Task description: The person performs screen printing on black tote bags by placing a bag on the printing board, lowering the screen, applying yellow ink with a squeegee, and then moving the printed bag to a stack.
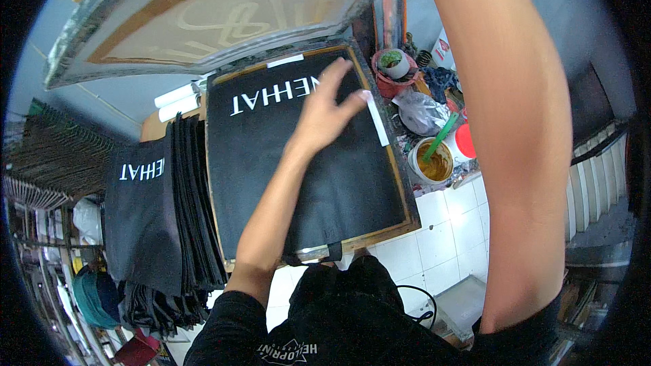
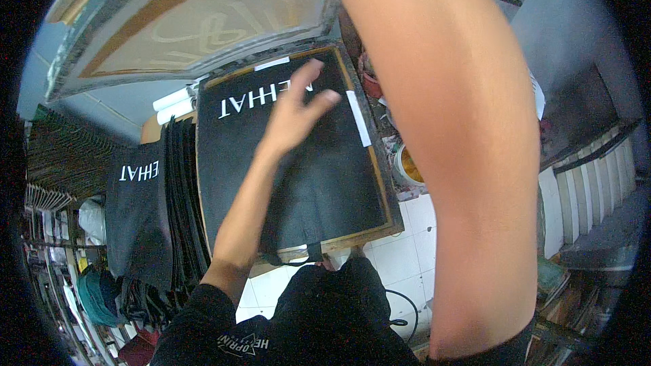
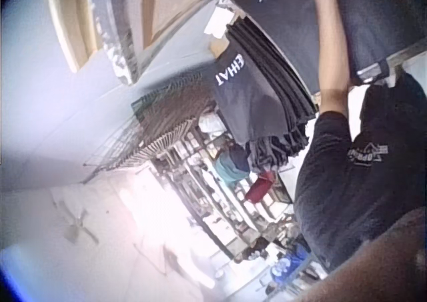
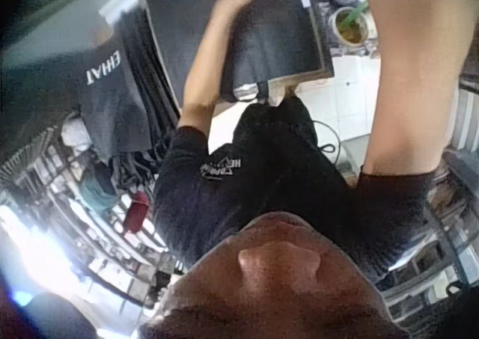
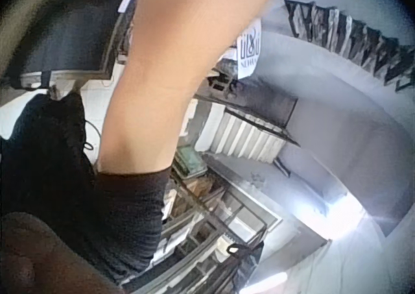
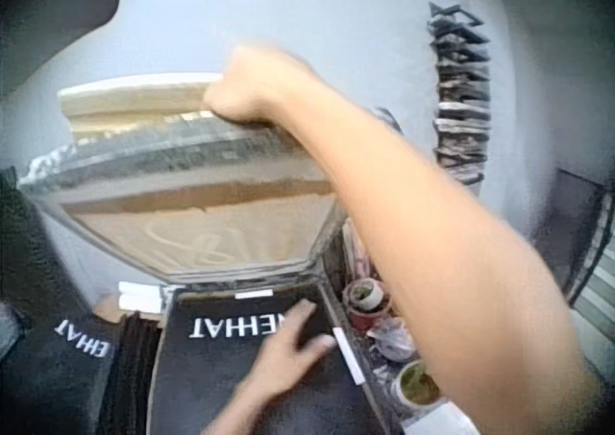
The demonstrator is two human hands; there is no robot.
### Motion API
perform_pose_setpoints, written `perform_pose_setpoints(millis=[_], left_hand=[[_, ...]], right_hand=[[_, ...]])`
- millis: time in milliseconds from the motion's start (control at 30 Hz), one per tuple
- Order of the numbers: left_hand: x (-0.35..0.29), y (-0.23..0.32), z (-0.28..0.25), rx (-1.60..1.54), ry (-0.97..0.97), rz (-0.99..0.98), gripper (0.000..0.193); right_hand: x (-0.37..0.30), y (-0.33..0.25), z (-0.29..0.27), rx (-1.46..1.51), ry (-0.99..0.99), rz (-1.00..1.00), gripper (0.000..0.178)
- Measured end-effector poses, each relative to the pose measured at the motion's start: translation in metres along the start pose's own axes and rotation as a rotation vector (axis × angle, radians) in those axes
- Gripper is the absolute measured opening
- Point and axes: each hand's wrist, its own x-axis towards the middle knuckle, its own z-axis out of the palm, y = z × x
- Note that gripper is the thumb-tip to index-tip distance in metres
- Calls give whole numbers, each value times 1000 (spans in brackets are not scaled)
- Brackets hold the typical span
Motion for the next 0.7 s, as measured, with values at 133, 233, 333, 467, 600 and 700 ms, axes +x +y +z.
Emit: perform_pose_setpoints(millis=[133,233,333,467,600,700], left_hand=[[-51,100,-102,-515,330,116,53],[-163,118,-168,-696,523,47,52],[-251,120,-158,-594,308,-380,46],[-327,93,-92,-964,470,-855,34],[-359,62,-61,-1389,662,-983,37],[-360,58,-60,-1461,738,-1035,40]], right_hand=[[-89,-38,-61,128,-363,336,44],[-170,-46,2,54,-5,-11,48],[-246,-72,-11,63,-188,109,39],[-337,-72,28,254,-281,149,30],[-405,-72,69,322,-358,103,32],[-423,-81,78,246,-490,45,36]])
